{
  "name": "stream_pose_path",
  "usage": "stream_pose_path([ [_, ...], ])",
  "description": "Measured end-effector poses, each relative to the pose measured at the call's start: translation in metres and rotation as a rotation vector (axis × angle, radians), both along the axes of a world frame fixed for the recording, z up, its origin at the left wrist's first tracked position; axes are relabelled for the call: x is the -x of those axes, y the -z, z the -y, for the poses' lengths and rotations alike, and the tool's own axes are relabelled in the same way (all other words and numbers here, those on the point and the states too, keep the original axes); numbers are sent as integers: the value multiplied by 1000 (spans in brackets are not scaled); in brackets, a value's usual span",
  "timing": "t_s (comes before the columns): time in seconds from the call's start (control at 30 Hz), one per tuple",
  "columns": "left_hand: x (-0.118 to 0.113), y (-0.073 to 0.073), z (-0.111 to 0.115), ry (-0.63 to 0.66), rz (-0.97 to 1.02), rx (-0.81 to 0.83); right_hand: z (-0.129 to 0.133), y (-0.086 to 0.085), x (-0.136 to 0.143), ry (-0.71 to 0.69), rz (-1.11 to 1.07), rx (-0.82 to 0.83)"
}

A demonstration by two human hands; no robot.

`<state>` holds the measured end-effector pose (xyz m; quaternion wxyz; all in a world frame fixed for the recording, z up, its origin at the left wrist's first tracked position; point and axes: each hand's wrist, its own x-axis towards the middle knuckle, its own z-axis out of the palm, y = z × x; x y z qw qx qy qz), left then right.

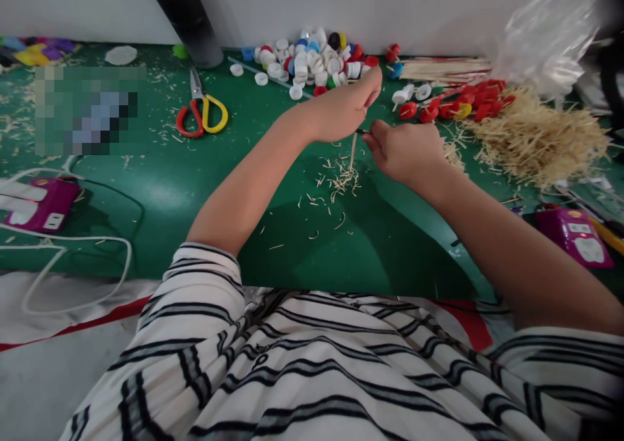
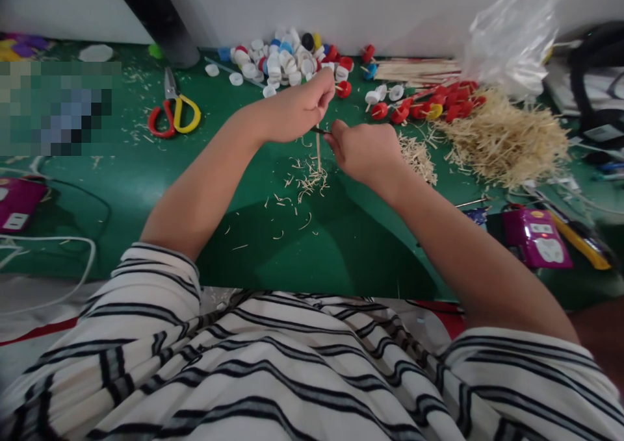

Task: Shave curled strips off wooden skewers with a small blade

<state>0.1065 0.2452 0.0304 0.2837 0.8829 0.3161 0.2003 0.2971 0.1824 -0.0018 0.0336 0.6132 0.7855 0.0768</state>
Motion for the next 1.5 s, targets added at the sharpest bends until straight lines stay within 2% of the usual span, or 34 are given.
stream_pose_path([
  [0.27, -3, 0, 1, -38, -10, 8, 4, -2, 3, 25, 18, -2],
  [0.37, -3, -2, 3, -64, -28, 0, 9, 8, 3, -3, 43, 30],
  [0.43, -4, -3, 5, -59, -30, 0, 15, 18, 4, -21, 74, 106],
  [0.53, -8, -4, 9, -3, -26, -9, 23, 31, 4, 4, 60, 139],
  [0.63, -14, -3, 11, 68, 16, -51, 27, 35, 3, 6, 42, 117],
  [0.93, -15, -2, 12, 20, -8, -24, 27, 31, 2, 22, 43, 101],
  [1.17, -16, -5, 14, 3, -12, -18, 16, 3, -2, 16, 14, -27],
  [1.23, -15, -4, 13, -20, -25, -31, 13, 0, -1, 17, 23, -34],
  [1.33, -14, -3, 11, -31, -37, -50, 15, 8, 3, 20, 32, -34],
  [1.5, -13, -1, 9, -38, -33, -52, 24, 32, 6, 31, 46, 77],
])
